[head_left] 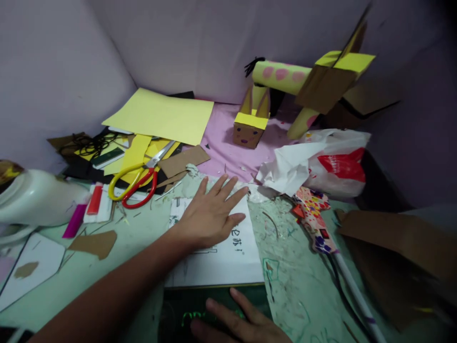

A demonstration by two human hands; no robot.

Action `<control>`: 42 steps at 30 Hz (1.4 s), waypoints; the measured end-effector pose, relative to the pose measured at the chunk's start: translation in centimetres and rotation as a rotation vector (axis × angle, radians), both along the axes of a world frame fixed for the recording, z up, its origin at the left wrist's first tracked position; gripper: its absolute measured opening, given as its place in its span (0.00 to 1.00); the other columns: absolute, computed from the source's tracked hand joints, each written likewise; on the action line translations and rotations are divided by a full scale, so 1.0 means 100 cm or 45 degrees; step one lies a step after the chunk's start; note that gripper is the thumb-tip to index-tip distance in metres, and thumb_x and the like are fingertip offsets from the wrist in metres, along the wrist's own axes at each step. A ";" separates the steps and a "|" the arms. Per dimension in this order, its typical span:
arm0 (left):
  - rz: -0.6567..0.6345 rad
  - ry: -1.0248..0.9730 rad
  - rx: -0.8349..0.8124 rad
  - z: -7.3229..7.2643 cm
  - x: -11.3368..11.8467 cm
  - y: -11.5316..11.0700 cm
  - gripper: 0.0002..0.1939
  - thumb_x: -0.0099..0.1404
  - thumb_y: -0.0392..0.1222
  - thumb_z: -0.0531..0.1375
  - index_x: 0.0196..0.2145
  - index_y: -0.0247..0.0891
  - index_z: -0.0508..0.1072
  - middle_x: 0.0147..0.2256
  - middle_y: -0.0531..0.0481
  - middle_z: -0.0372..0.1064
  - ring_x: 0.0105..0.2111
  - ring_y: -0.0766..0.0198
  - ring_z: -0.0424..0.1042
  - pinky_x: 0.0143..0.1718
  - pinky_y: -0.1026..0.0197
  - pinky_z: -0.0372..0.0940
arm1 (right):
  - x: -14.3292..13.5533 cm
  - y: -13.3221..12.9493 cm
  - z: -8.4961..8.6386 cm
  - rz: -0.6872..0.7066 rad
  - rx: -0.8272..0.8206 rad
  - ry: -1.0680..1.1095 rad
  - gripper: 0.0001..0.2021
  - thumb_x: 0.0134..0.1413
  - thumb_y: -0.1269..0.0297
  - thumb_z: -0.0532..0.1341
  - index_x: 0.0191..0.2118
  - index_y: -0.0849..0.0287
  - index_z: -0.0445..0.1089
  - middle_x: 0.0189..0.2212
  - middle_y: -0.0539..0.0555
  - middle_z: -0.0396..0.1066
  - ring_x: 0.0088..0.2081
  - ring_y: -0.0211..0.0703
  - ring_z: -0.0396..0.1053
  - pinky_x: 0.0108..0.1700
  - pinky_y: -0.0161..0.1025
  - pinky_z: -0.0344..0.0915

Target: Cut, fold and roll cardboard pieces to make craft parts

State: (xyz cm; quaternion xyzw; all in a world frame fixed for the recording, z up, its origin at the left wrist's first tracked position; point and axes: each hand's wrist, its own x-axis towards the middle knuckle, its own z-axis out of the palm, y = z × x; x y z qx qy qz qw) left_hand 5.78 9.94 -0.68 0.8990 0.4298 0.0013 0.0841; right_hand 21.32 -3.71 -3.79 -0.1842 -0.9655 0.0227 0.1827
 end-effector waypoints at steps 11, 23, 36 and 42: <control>0.459 -0.006 0.116 -0.009 0.008 0.012 0.34 0.69 0.57 0.35 0.65 0.33 0.42 0.65 0.37 0.39 0.65 0.48 0.35 0.61 0.37 0.36 | -0.001 -0.006 0.019 0.067 -0.099 -0.014 0.15 0.62 0.67 0.53 0.52 0.46 0.66 0.55 0.34 0.65 0.57 0.46 0.61 0.60 0.53 0.57; 0.539 -0.087 0.238 -0.009 0.006 0.015 0.32 0.68 0.55 0.36 0.61 0.30 0.53 0.63 0.32 0.47 0.64 0.44 0.41 0.60 0.36 0.39 | -0.014 -0.040 0.009 -0.346 -0.040 0.278 0.10 0.63 0.64 0.52 0.43 0.52 0.71 0.45 0.36 0.74 0.51 0.39 0.68 0.58 0.44 0.60; 0.474 -0.311 0.394 -0.009 0.002 0.009 0.26 0.68 0.48 0.43 0.56 0.26 0.60 0.58 0.27 0.54 0.60 0.38 0.48 0.57 0.35 0.42 | -0.010 -0.047 0.023 -0.431 -0.163 0.290 0.12 0.60 0.69 0.52 0.45 0.58 0.70 0.45 0.48 0.75 0.51 0.41 0.69 0.54 0.46 0.65; 0.225 -0.526 0.448 0.002 -0.001 -0.002 0.10 0.63 0.36 0.51 0.37 0.33 0.71 0.41 0.38 0.69 0.46 0.50 0.64 0.46 0.48 0.59 | -0.012 -0.048 0.021 -0.441 -0.109 0.325 0.13 0.62 0.65 0.50 0.44 0.58 0.70 0.42 0.50 0.77 0.47 0.40 0.71 0.50 0.44 0.68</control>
